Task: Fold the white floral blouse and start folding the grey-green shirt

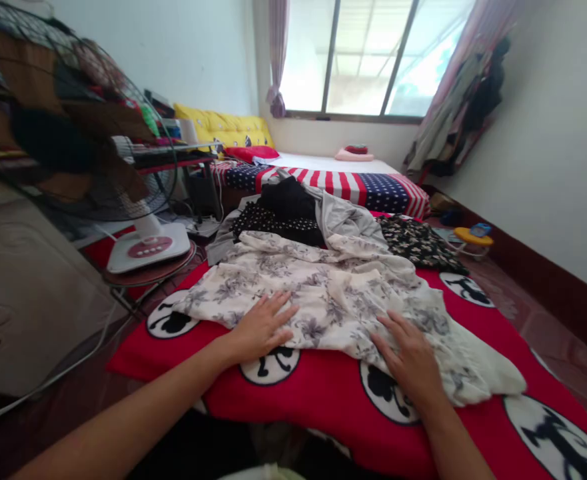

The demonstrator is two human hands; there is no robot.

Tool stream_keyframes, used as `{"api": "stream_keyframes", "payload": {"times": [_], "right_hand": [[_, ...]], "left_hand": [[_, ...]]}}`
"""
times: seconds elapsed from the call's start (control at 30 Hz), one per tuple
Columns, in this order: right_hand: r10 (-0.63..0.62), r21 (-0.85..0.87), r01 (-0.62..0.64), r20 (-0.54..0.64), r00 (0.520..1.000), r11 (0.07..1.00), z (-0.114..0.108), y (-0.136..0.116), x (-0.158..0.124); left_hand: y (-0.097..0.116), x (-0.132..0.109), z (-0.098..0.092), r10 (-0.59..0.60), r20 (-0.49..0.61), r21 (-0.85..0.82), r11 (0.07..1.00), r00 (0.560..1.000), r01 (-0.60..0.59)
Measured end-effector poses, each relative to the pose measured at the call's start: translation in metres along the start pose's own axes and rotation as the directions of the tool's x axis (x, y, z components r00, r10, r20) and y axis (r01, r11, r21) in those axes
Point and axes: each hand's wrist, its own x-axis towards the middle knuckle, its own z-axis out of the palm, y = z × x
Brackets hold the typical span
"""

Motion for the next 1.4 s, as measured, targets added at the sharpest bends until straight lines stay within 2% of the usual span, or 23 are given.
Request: {"api": "stream_keyframes", "payload": {"times": [0.07,0.17,0.23,0.33,0.4,0.5,0.57,0.67,0.7,0.77,0.83,0.97,1.1,1.13,1.23,1.3,1.33,1.4], "right_hand": [[-0.014,-0.003,0.014,0.008,1.000,1.000,0.001,0.003,-0.001],[-0.029,-0.007,0.029,-0.006,1.000,1.000,0.003,0.006,-0.001],[-0.035,-0.010,0.035,-0.016,0.999,0.999,0.005,0.008,-0.001],[-0.032,-0.008,0.032,-0.016,0.999,0.999,0.006,0.009,-0.001],[-0.022,-0.006,0.022,-0.012,1.000,1.000,0.007,0.011,-0.001],[-0.014,0.000,0.014,-0.001,1.000,1.000,0.007,0.013,-0.002],[-0.015,0.006,0.015,-0.002,1.000,1.000,0.007,0.013,-0.002],[-0.011,0.012,0.012,-0.018,1.000,1.000,0.008,0.013,-0.002],[-0.011,0.014,0.011,-0.020,1.000,1.000,0.008,0.012,-0.002],[-0.011,0.020,0.011,-0.025,1.000,1.000,0.008,0.012,-0.001],[-0.008,0.026,0.009,-0.033,0.999,1.000,0.009,0.012,-0.001],[0.000,0.039,0.001,-0.034,0.999,0.999,0.009,0.013,-0.001],[0.003,0.045,-0.002,-0.018,1.000,0.999,0.010,0.015,-0.002],[0.007,0.046,-0.006,-0.024,1.000,0.999,0.010,0.015,-0.002],[0.024,0.048,-0.022,-0.036,0.999,0.999,0.010,0.013,-0.002],[0.027,0.050,-0.026,-0.026,0.999,0.998,0.010,0.011,-0.002],[0.028,0.052,-0.027,-0.023,0.999,0.998,0.009,0.010,-0.002],[0.029,0.054,-0.028,-0.017,0.999,0.998,0.006,0.007,-0.001]], "left_hand": [[-0.006,0.000,0.009,0.007,0.065,0.095,0.995,0.998,-0.013],[-0.014,0.002,-0.002,0.063,0.119,0.052,0.996,0.991,-0.070],[-0.023,0.005,-0.015,0.050,0.046,-0.016,0.999,0.998,-0.049],[-0.043,0.010,-0.030,-0.093,-0.123,0.018,0.995,0.988,0.096],[-0.057,0.012,-0.033,-0.161,-0.094,0.134,0.976,0.982,0.173],[-0.070,0.012,-0.033,-0.189,0.038,0.250,0.952,0.981,0.174],[-0.075,0.013,-0.034,-0.186,0.008,0.265,0.948,0.982,0.178],[-0.080,0.015,-0.036,-0.229,-0.127,0.302,0.918,0.965,0.258],[-0.083,0.016,-0.036,-0.253,-0.141,0.319,0.903,0.957,0.286],[-0.087,0.018,-0.036,-0.290,-0.090,0.344,0.889,0.953,0.303],[-0.089,0.018,-0.035,-0.306,-0.074,0.344,0.885,0.949,0.312],[-0.094,0.019,-0.031,-0.299,-0.196,0.336,0.874,0.934,0.350],[-0.099,0.018,-0.031,-0.309,-0.071,0.337,0.888,0.948,0.315],[-0.098,0.018,-0.032,-0.310,-0.071,0.336,0.887,0.948,0.315],[-0.089,0.019,-0.033,-0.301,-0.208,0.332,0.873,0.931,0.357],[-0.081,0.023,-0.032,-0.238,-0.297,0.336,0.881,0.925,0.334],[-0.077,0.026,-0.030,-0.192,-0.282,0.339,0.897,0.940,0.285],[-0.070,0.034,-0.026,-0.120,-0.143,0.328,0.931,0.982,0.162]]}}
